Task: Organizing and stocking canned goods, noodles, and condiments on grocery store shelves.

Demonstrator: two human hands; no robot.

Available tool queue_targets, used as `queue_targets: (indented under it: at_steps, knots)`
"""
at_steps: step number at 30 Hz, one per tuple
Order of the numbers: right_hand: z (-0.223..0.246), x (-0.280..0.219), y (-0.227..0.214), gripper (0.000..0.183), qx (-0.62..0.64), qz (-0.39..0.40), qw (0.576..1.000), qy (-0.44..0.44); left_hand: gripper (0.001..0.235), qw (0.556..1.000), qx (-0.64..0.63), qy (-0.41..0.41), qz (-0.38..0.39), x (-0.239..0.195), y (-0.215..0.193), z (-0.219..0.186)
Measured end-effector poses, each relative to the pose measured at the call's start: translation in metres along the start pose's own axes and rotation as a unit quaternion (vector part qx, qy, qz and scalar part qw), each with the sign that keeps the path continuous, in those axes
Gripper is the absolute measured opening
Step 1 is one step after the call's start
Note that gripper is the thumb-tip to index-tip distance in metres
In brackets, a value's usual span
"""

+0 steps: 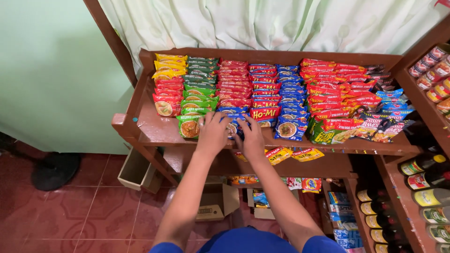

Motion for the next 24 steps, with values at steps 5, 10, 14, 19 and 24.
queue_targets:
  at_steps: [5, 10, 14, 19, 24]
  knots:
    - [0.0, -0.007, 0.003, 0.078, -0.035, 0.02, 0.998, -0.044, 0.036, 0.959, -0.264, -0.094, 0.051, -0.044, 0.018, -0.002]
    - [0.001, -0.02, 0.002, 0.085, -0.02, -0.001, 1.0, -0.015, 0.053, 0.925, -0.355, -0.125, 0.054, -0.072, 0.052, 0.005]
    - [0.004, -0.028, 0.002, 0.081, -0.017, -0.003, 1.0, 0.014, 0.058, 0.926, -0.355, -0.12, 0.044, -0.072, 0.044, 0.0]
    - [-0.005, -0.033, 0.013, 0.081, 0.053, -0.016, 0.998, 0.026, 0.063, 0.953, -0.29, -0.081, 0.032, -0.064, 0.04, 0.001]
    - [-0.018, -0.03, 0.02, 0.08, 0.098, 0.013, 0.992, 0.076, 0.063, 0.963, -0.248, -0.092, 0.051, -0.061, 0.054, 0.004]
Point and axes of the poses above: each hand's wrist, its own x-axis towards the middle knuckle, its own y-axis out of the palm, z = x × y, the point moved 5 cm from there along x, towards the middle knuckle, and after that the axes turned 15 degrees about -y, right-handed, at the moved point
